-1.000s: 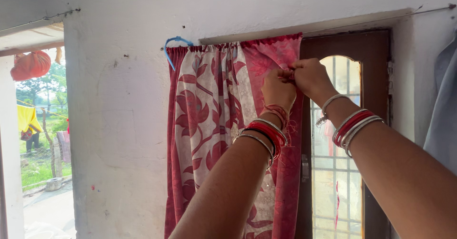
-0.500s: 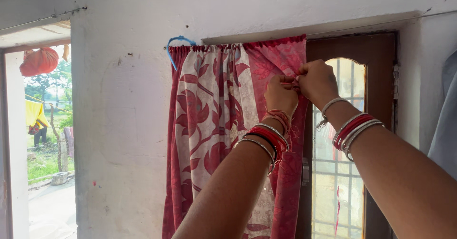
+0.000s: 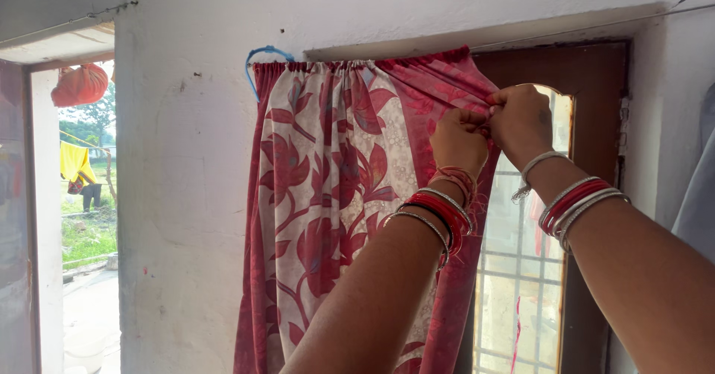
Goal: The person closes a wooden window with metal grilles and secures it with a latch. Then they hang a red floral-patterned curtain over the window using a blue plastic hanger, adjusting the fabric to cover the window.
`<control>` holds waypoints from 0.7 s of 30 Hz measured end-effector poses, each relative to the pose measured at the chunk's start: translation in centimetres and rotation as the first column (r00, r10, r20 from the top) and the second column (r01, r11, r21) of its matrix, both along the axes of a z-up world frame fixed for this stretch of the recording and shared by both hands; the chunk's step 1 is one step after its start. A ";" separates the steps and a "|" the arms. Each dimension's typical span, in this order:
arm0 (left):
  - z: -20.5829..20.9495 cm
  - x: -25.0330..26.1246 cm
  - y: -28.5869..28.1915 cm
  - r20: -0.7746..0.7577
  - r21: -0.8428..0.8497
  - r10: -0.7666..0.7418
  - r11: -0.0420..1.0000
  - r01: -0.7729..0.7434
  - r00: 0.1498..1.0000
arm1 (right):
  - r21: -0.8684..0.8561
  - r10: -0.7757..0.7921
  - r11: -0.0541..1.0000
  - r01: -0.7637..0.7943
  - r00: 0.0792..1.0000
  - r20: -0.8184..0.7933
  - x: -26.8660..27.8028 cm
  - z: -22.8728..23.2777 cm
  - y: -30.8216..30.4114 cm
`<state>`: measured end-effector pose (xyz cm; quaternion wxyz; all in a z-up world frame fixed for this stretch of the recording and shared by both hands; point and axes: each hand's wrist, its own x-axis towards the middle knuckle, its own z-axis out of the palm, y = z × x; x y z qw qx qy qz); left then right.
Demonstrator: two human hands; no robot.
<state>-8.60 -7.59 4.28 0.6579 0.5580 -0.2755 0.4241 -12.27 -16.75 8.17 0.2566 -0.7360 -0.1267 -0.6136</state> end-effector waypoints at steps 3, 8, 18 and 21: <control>0.2 0.2 -0.8 -0.006 0.010 0.024 1.000 -0.024 1.000 | 0.032 0.001 0.999 -0.001 1.000 0.008 0.2 0.1 -0.8; 0.3 0.4 -2.6 0.074 0.045 -0.051 0.998 0.048 0.996 | 0.153 -0.006 0.988 0.002 1.000 0.023 0.2 0.1 -2.6; 0.2 -0.4 -6.1 0.035 0.118 -0.043 0.992 0.039 0.998 | 0.201 -0.069 0.978 0.055 0.996 0.064 -1.6 -0.6 -6.1; 0.3 -0.5 -6.9 0.075 0.106 -0.105 0.990 0.097 0.992 | 0.220 -0.099 0.971 0.093 0.995 0.019 -2.3 -0.4 -6.6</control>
